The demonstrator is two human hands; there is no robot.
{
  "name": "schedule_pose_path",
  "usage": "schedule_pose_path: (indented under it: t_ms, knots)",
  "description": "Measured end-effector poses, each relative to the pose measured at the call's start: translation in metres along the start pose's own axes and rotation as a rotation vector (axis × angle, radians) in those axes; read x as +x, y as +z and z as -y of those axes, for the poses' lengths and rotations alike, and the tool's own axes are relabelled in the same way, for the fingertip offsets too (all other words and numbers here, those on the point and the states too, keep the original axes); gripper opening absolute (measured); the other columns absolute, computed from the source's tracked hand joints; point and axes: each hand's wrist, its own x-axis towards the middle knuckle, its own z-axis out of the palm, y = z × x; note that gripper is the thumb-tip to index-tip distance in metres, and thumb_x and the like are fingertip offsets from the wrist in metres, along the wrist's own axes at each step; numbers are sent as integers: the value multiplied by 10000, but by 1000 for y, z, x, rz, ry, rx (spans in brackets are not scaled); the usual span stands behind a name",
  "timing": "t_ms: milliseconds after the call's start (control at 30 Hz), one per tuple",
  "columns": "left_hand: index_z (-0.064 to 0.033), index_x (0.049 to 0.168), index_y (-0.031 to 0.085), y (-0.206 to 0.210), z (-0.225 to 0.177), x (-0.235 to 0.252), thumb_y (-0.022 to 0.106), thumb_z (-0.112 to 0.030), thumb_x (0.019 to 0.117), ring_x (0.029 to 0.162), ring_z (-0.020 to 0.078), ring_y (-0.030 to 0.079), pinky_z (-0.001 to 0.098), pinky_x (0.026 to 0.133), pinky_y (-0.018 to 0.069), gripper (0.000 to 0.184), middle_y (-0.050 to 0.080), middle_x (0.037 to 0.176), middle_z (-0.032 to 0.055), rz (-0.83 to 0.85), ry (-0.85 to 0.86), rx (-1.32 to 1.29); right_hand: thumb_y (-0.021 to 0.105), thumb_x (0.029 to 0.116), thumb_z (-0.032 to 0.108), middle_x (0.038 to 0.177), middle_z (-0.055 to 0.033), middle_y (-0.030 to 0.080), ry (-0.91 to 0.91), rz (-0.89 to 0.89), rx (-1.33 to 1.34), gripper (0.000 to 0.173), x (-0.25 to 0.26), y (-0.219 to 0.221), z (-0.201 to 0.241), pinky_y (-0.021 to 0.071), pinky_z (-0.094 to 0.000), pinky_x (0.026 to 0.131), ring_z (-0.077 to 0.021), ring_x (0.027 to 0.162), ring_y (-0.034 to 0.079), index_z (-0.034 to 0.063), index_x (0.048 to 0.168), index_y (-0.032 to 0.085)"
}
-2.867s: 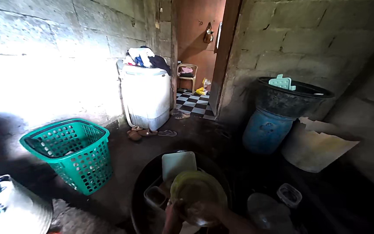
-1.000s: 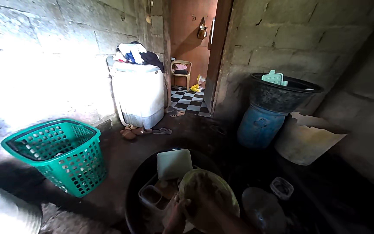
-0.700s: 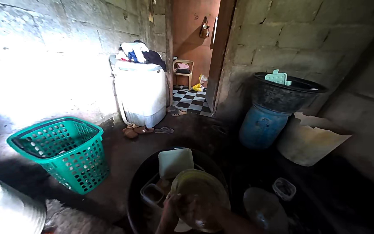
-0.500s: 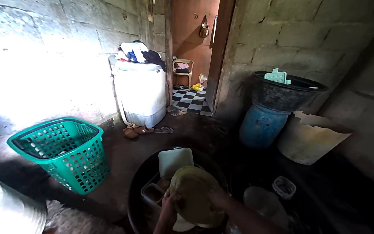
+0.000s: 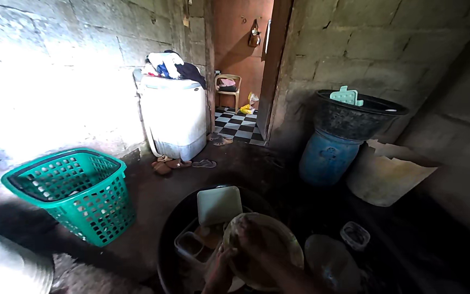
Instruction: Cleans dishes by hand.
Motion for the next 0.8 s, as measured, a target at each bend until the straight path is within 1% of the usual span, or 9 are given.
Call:
schedule_pose_path:
  t_ms: [67,167,267,333,367,467,567,733,800]
  knots:
    - [-30,1334,451,-7,-1,2,431,-81,998,822,179,694,375,716,603,341,686,957,95,4,-33,31,541,1021,75,1409,-293,582,-184,103,38,330,-12,-5,4,414,-539,1138,-435,1333,550,-77,1290,654]
    - [-28,1398,404,-7,-7,1,442,-20,983,812,152,669,349,708,586,417,656,977,89,-7,-40,112,556,1046,172,1361,-255,612,-154,335,69,328,-16,-27,6,418,-517,1122,-392,1285,577,-47,1266,662]
    - [-50,1480,374,-8,-14,2,530,8,927,896,221,659,400,728,572,578,643,1117,163,-18,-73,202,575,1013,125,1373,-268,597,112,184,180,343,-5,-39,-1,451,-553,1096,-401,1281,581,0,1325,642]
    - [-73,1495,367,-7,-17,3,543,0,922,894,243,657,411,711,566,604,642,1124,178,-36,-109,247,553,1018,128,1436,-267,530,270,59,193,387,6,-44,-5,465,-565,1062,-412,1280,567,75,1397,610]
    - [-77,1499,368,-6,-17,3,541,5,930,888,248,652,413,707,561,600,639,1119,181,-44,-125,254,554,1017,134,1453,-261,518,266,26,167,400,8,-42,-6,473,-564,1049,-415,1275,571,111,1413,609]
    - [-69,1478,402,-3,-15,4,546,15,938,856,226,647,396,692,558,565,643,1093,166,-32,-131,255,581,997,103,1454,-264,523,34,24,120,375,-1,-20,-4,498,-531,1043,-416,1266,583,76,1366,643]
    - [-68,1435,433,-2,-14,4,526,-12,960,775,205,652,377,644,559,487,658,993,139,-39,-150,219,584,1004,144,1459,-251,514,-40,139,160,358,-8,-12,7,492,-474,1070,-366,1278,582,41,1342,645]
    - [-4,1410,437,-8,-14,0,476,-30,1030,745,143,620,329,666,544,383,629,951,106,-46,-103,274,611,993,106,1351,-307,588,-304,263,169,300,-9,-22,10,443,-528,1094,-428,1280,568,-87,1213,678]
    - [-2,1419,430,-5,-17,-1,484,-8,1015,746,131,613,316,667,539,408,625,950,102,-56,-100,302,604,999,102,1297,-289,642,-399,288,218,285,-9,-28,4,433,-524,1106,-414,1261,594,-87,1188,700]
